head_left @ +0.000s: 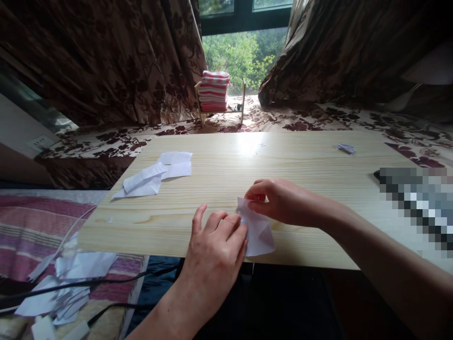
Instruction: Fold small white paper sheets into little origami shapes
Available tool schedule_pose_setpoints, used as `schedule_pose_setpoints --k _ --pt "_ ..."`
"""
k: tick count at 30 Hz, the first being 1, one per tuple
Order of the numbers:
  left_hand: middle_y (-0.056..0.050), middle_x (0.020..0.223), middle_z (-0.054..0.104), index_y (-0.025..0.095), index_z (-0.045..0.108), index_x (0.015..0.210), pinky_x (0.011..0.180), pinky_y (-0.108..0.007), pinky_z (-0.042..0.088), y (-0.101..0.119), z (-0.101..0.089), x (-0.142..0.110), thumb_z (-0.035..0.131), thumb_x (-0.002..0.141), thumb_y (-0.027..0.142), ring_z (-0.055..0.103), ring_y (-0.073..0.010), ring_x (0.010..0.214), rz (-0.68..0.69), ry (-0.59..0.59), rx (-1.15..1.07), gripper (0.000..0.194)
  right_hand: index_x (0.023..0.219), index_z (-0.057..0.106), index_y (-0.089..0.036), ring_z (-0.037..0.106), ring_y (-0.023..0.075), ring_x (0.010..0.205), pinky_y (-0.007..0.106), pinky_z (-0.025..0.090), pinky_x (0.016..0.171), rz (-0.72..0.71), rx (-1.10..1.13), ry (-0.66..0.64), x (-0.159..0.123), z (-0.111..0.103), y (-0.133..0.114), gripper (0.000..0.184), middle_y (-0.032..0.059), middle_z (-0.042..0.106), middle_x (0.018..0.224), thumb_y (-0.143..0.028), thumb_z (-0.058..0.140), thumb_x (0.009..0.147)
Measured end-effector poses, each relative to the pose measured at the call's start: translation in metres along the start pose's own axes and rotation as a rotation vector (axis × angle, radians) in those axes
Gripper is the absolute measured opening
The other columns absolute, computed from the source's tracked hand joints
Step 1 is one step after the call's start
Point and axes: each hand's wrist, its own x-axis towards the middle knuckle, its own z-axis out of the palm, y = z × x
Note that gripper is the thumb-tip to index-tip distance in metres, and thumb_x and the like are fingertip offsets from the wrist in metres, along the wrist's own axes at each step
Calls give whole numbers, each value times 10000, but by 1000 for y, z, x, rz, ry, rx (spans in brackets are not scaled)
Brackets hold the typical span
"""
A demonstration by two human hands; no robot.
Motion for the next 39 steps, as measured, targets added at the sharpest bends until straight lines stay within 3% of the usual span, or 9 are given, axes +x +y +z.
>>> schedule_pose_setpoints --k 6,12,23,35,39 --pt "-45 994 626 216 643 940 1052 -546 215 4 -5 -3 473 874 206 529 -199 968 -35 -26 31 183 700 663 -146 502 107 579 221 334 538 34 -16 11 2 1 -5 189 29 649 657 -212 500 770" --pt "-48 942 590 220 627 1003 1042 -573 218 7 -5 -1 496 863 276 513 -214 936 -98 -66 40 200 743 673 -139 496 102 566 210 331 519 67 5 -8 0 -4 -9 182 32 662 673 -204 504 753" --pt "-56 941 588 211 621 1053 1033 -577 225 8 -2 2 484 865 274 508 -228 943 -97 -97 89 241 801 707 -155 579 122 689 210 406 610 -61 97 -141 3 -7 -1 203 57 697 882 -164 515 735" --pt "-56 924 588 204 621 1041 1029 -579 241 10 0 2 487 861 243 518 -225 925 -83 -89 118 228 824 725 -188 589 128 708 209 390 618 -95 -60 -156 3 -11 -5 195 59 692 884 -190 542 756" --pt "-57 948 590 212 586 1121 1035 -574 237 10 3 1 481 865 234 520 -226 940 -83 -82 128 278 812 727 -174 584 126 707 211 385 617 -98 -70 -146 4 -10 -5 206 66 687 867 -180 529 754"
